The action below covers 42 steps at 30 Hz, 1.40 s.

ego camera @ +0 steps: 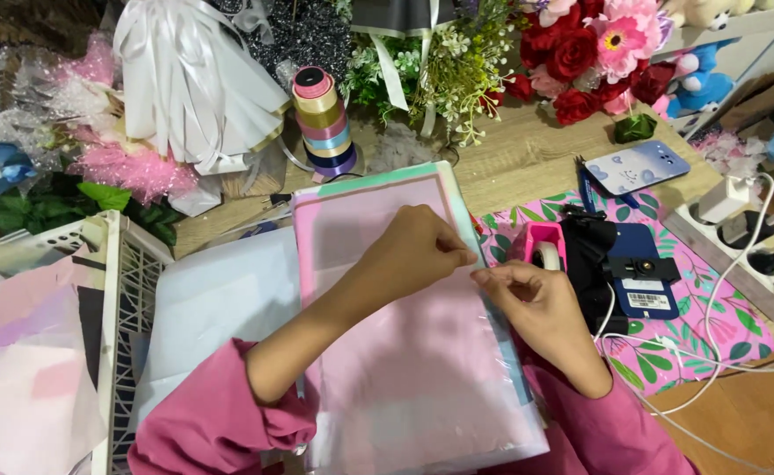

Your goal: The person uses a pink tape dispenser to apply clear tape to the edges of a stack of pastel-colored paper sheets. They repeatedly pull tape, press it onto the paper, and smooth it down to secure the sheets together.

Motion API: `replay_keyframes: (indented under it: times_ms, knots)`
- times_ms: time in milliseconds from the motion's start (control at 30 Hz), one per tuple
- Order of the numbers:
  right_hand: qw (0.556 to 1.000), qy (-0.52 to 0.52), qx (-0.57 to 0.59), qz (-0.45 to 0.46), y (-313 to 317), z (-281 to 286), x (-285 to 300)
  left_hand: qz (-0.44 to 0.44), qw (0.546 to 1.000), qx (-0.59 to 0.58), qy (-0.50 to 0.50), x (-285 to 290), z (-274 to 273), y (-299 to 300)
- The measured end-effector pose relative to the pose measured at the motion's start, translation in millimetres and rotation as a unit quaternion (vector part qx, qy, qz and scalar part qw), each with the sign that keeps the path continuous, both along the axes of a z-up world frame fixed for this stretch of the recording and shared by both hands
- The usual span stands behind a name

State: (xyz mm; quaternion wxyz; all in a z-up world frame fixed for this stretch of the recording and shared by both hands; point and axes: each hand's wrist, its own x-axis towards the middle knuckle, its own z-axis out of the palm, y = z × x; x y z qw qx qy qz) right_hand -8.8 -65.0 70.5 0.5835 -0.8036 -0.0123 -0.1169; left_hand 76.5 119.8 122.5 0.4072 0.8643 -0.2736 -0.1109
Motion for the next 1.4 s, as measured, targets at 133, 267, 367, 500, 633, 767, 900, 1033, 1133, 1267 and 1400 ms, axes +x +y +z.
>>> replay_keyframes:
  times_ms: [133,267,367,500,633,767,900,1033,1133,1267,1400]
  knots:
    - [0.998,-0.055,-0.017,-0.017,-0.5,-2.9,4.0,-0.005,1.000,0.000,-0.014,0.9,7.0,-4.3]
    - [0.993,-0.092,0.010,-0.067,8.1,7.3,-1.4,-0.025,0.997,-0.066,-0.028,-6.9,25.3,-6.3]
    - [0.994,-0.064,0.017,-0.085,10.3,9.4,-1.1,-0.024,0.996,-0.078,-0.029,-7.7,28.5,-6.9]
    - [0.994,0.016,0.100,-0.030,-1.0,-6.6,9.1,-0.016,0.997,-0.042,-0.060,5.4,2.0,-5.1]
    - [0.995,0.043,0.081,-0.041,-1.1,-7.8,8.1,0.005,1.000,-0.029,-0.010,8.6,-9.4,-11.5]
    - [0.992,0.100,0.053,-0.056,0.0,-7.1,10.0,0.023,1.000,0.005,0.002,17.7,-28.7,-22.7]
    - [0.991,0.112,0.032,-0.063,-4.4,-18.6,17.3,0.040,0.999,0.022,-0.007,18.4,-28.2,-26.0]
    - [0.990,0.121,0.032,-0.068,-3.4,-18.1,19.0,0.050,0.998,0.029,0.017,17.3,-23.7,-23.9]
    - [0.987,0.142,0.019,-0.074,-2.0,-14.9,20.8,0.053,0.998,0.027,0.023,18.2,-25.3,-24.7]
    - [0.985,0.152,0.012,-0.081,-0.3,-12.3,21.5,0.057,0.998,0.030,0.020,20.3,-25.1,-25.1]
    - [0.985,0.152,0.003,-0.086,-1.4,-18.4,24.6,0.050,0.998,0.034,0.020,23.2,-29.7,-26.4]
